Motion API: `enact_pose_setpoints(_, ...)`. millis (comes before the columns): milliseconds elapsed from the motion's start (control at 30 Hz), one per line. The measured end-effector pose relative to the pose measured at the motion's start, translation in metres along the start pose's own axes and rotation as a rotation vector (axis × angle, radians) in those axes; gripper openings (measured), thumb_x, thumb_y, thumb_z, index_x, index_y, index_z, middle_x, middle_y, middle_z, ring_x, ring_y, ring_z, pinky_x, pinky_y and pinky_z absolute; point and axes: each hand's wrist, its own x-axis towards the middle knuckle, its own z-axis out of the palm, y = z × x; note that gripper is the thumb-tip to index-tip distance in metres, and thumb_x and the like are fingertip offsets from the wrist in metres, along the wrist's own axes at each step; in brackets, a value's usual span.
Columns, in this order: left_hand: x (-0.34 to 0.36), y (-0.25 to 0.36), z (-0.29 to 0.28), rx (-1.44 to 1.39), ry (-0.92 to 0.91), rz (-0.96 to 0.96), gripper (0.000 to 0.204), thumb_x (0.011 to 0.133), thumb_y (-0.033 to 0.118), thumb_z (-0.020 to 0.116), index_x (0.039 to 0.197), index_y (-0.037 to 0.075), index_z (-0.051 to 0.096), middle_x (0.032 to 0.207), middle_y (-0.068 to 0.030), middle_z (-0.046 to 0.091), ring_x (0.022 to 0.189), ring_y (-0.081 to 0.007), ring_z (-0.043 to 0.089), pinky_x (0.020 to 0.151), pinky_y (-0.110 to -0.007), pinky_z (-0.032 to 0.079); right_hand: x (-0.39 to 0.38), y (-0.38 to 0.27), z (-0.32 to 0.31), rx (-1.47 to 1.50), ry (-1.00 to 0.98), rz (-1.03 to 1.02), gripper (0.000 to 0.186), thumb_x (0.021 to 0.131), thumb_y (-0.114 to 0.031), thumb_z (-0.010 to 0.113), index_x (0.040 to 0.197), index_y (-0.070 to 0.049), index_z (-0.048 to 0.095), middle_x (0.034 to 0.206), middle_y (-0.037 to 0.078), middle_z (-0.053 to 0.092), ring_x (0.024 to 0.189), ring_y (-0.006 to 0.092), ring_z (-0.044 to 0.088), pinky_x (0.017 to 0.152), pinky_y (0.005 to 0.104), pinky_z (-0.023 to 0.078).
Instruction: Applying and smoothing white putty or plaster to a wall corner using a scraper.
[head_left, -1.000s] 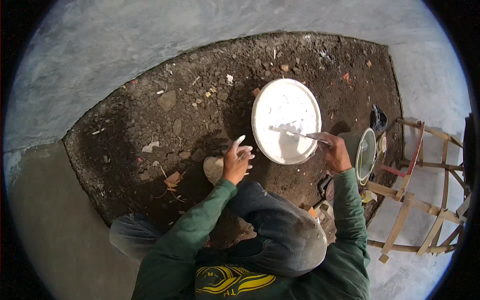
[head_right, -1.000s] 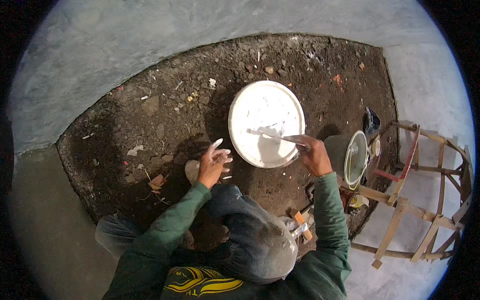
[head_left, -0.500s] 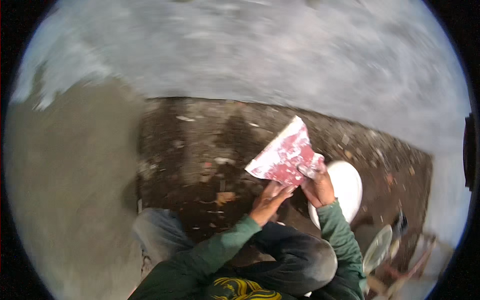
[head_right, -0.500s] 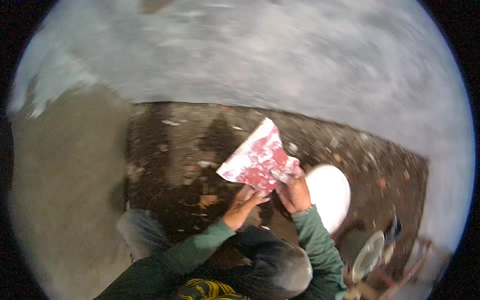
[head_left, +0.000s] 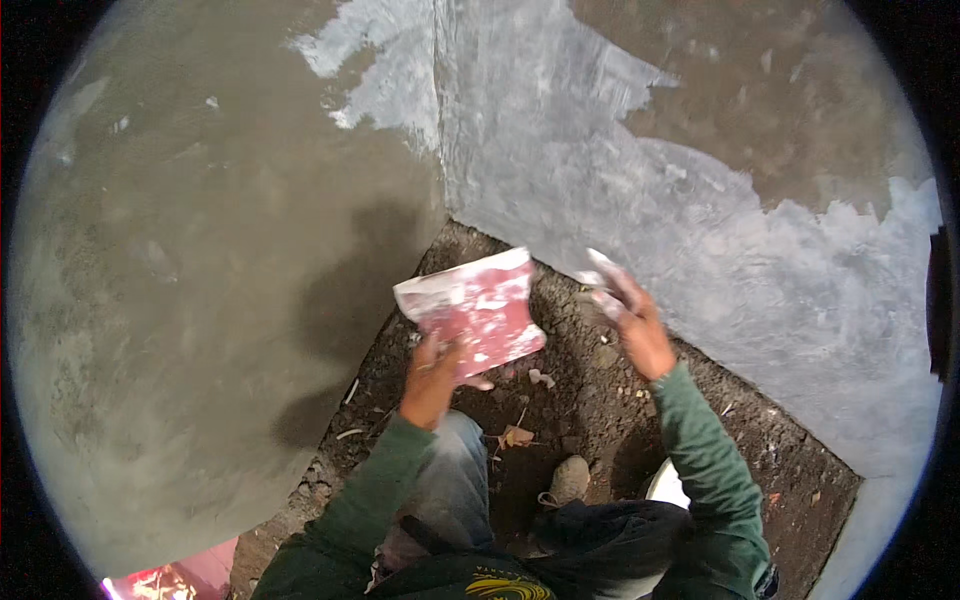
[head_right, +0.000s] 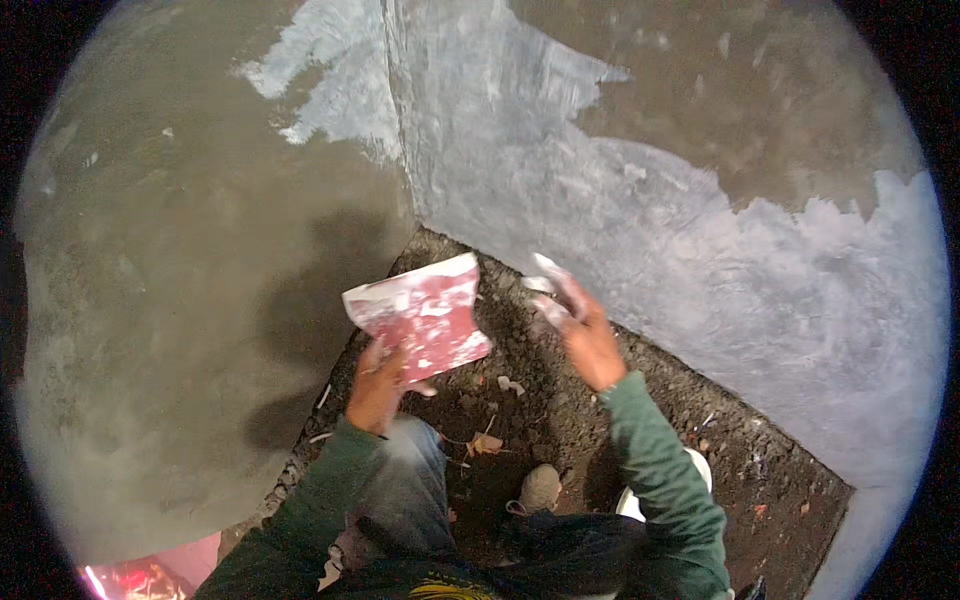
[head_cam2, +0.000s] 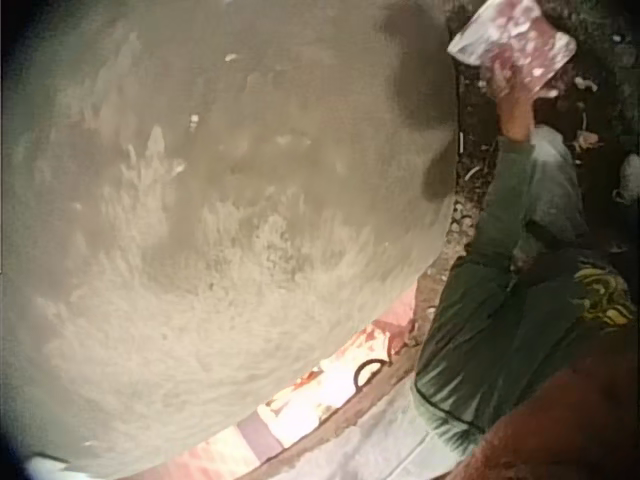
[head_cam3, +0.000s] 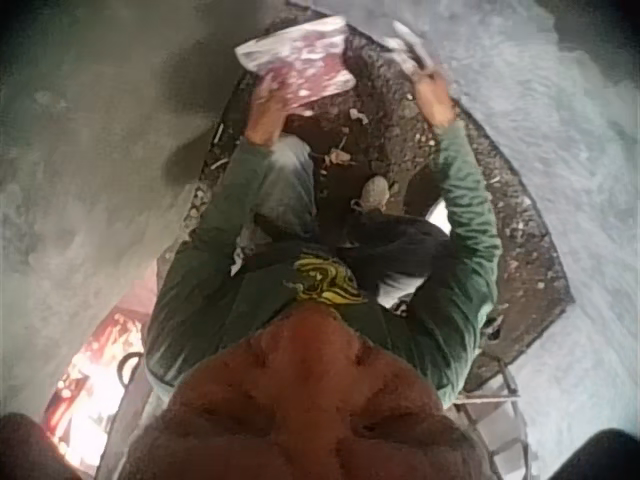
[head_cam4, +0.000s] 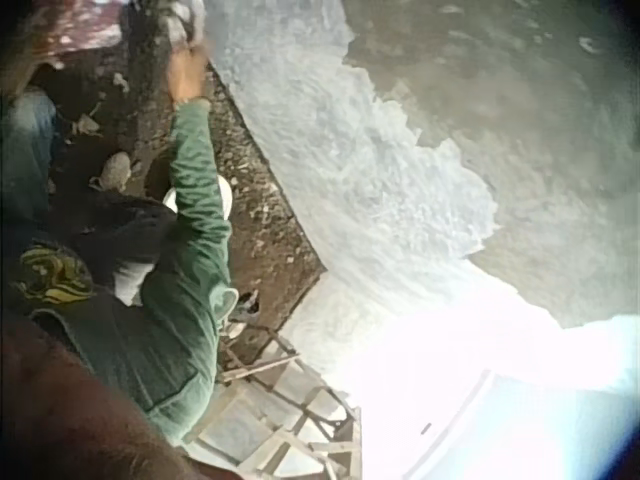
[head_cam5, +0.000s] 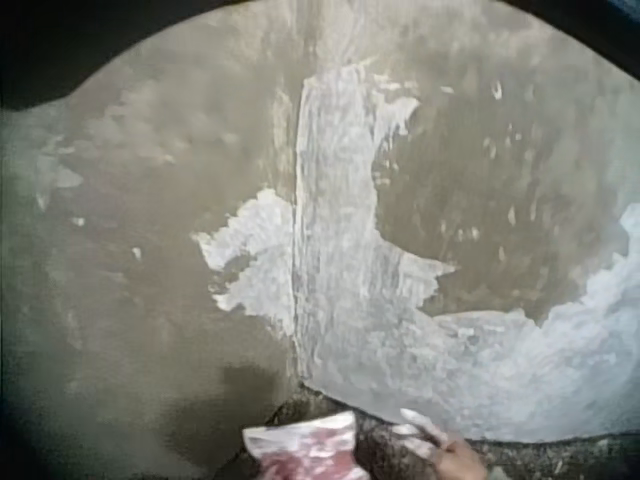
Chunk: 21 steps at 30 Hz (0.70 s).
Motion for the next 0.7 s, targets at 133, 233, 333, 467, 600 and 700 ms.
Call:
enact_pose_setpoints(133,-0.009,0.027,-0.043,0.012,0.023,0.046,0.035,0.097,0.021,0.052,0.124,-0.002,0.049,0.105,-0.0108,0.063,0.080,-0.0178,0.065,0.055,-0.032,0.056,0.032,-0.017,0.060,-0.091,-0.057,-0.102,0.052,0.097,-0.019,0.054,0.147,-0.017,0.038,0.143,0.009,0.047,0.119,0.0230,0.055,0.095,0.0336,0.048)
enact_pose_setpoints(233,-0.010,0.042,-0.056,-0.010,-0.019,0.059,0.029,0.094,0.020,0.056,0.116,0.001,0.054,0.099,-0.0073,0.063,0.070,-0.0135,0.059,0.048,-0.031,0.047,0.042,0.000,0.082,-0.198,-0.075,-0.196,0.051,0.096,-0.014,0.057,0.145,-0.016,0.042,0.143,0.007,0.047,0.122,0.0216,0.052,0.098,0.0334,0.046)
enact_pose_setpoints(333,-0.009,0.057,-0.074,-0.061,-0.023,0.016,0.033,0.091,0.022,0.059,0.120,0.006,0.053,0.099,-0.0028,0.062,0.075,-0.0113,0.060,0.048,-0.029,0.045,0.048,-0.001,0.107,-0.208,-0.080,-0.212,0.054,0.093,-0.020,0.063,0.143,-0.015,0.045,0.144,0.006,0.046,0.126,0.0213,0.049,0.102,0.0359,0.043)
enact_pose_setpoints(467,-0.008,0.065,-0.085,-0.082,-0.038,-0.004,0.028,0.092,0.020,0.059,0.116,0.008,0.054,0.095,-0.0016,0.062,0.069,-0.0094,0.059,0.045,-0.027,0.043,0.057,-0.002,0.127,-0.234,-0.023,-0.245,0.060,0.086,-0.031,0.072,0.139,-0.014,0.050,0.140,0.013,0.050,0.130,0.0271,0.044,0.110,0.0394,0.031)
enact_pose_setpoints(600,0.000,0.064,-0.088,-0.094,0.030,-0.053,0.026,0.092,0.019,0.058,0.116,0.008,0.054,0.094,-0.0013,0.062,0.070,-0.0092,0.059,0.044,-0.028,0.043,0.066,0.017,0.132,-0.290,-0.022,-0.238,0.055,0.086,-0.032,0.071,0.136,-0.015,0.055,0.139,0.013,0.051,0.131,0.0282,0.043,0.110,0.0394,0.031)
enact_pose_setpoints(700,0.005,0.062,-0.086,-0.059,0.059,-0.092,0.027,0.092,0.020,0.060,0.115,0.007,0.054,0.097,-0.0021,0.062,0.075,-0.0108,0.060,0.047,-0.029,0.044,0.071,0.030,0.129,-0.270,0.003,-0.282,0.052,0.086,-0.029,0.071,0.133,-0.012,0.057,0.139,0.013,0.052,0.131,0.0287,0.044,0.110,0.0400,0.032)
